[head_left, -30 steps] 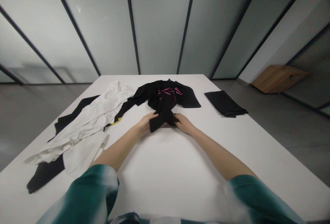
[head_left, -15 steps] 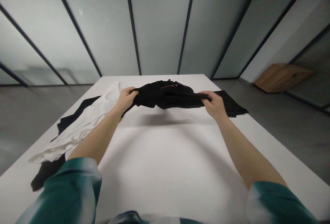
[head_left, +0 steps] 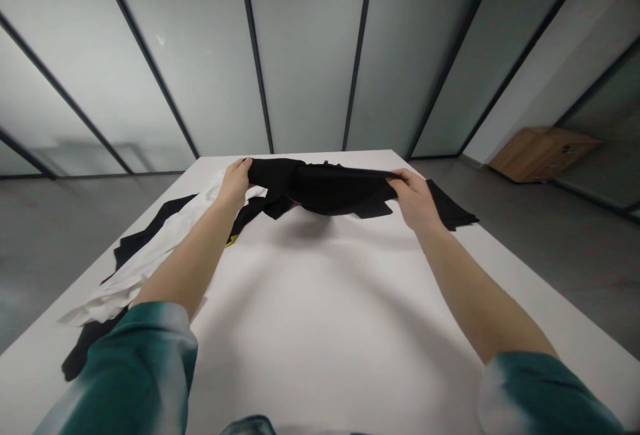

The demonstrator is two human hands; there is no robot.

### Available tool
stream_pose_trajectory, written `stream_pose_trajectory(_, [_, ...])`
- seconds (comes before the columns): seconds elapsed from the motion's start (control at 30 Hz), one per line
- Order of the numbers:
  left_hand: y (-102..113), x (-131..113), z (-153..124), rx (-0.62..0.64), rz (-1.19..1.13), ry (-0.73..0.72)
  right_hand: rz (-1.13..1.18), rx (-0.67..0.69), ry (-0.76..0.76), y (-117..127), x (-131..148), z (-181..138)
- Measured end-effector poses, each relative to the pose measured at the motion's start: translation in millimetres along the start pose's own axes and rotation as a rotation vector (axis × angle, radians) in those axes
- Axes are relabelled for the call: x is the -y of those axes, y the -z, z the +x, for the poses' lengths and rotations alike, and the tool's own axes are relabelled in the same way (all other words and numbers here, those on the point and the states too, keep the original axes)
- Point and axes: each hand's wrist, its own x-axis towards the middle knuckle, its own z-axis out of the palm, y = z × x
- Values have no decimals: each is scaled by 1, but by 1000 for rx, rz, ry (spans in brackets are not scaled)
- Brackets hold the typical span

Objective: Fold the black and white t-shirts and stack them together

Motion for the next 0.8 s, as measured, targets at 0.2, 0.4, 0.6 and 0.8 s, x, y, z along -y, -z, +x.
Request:
stream_pose_trajectory(0.2, [-42,7,0,83,-149,22,-43,594,-48,-69,34,-96])
stream_pose_trajectory(0.4, [-92,-5,-36,776,34,-105,97,1122,256,-95,76,-135])
stream_pose_trajectory(0.6, [-66,36,-69,852,585,-216,161,678,124,-42,67,-107])
stream_pose_trajectory(0.8, [-50,109,-112,735,1065,-247,-453,407,64,-19,-62,-72])
